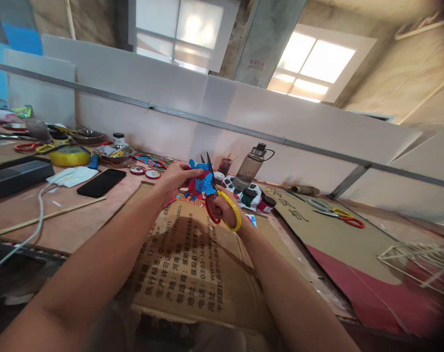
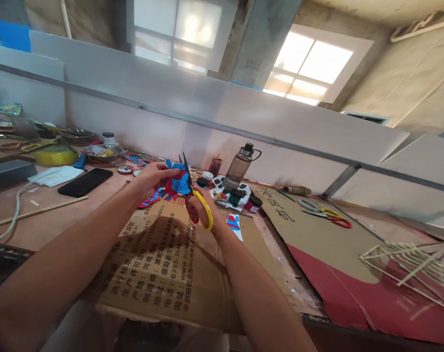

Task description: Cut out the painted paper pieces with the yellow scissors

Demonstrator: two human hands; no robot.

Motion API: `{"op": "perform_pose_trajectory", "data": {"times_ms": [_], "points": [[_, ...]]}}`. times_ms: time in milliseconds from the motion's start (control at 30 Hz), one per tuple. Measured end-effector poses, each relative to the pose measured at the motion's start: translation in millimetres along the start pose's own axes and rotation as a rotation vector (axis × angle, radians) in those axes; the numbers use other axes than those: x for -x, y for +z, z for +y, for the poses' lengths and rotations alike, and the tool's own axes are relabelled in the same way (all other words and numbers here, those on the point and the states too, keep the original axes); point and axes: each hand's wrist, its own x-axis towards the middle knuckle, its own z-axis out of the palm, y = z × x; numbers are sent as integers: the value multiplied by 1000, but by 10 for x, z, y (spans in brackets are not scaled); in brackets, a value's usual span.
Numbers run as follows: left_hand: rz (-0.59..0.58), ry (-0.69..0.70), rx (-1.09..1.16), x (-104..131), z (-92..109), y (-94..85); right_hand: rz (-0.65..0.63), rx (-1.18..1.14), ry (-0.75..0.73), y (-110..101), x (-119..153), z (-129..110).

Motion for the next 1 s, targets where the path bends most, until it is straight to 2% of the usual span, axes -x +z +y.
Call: {"op": "perform_pose_trajectory", "data": {"times_ms": [400, 767, 1000], "points": [[-37, 7, 21, 17, -1, 1, -3, -4, -22, 20, 15, -37], [-52, 13, -3, -23, -94, -4, 8, 2, -20, 37, 28, -45], [-45, 25, -15, 12, -55, 2, 17, 10, -6, 27, 21, -42]]}}
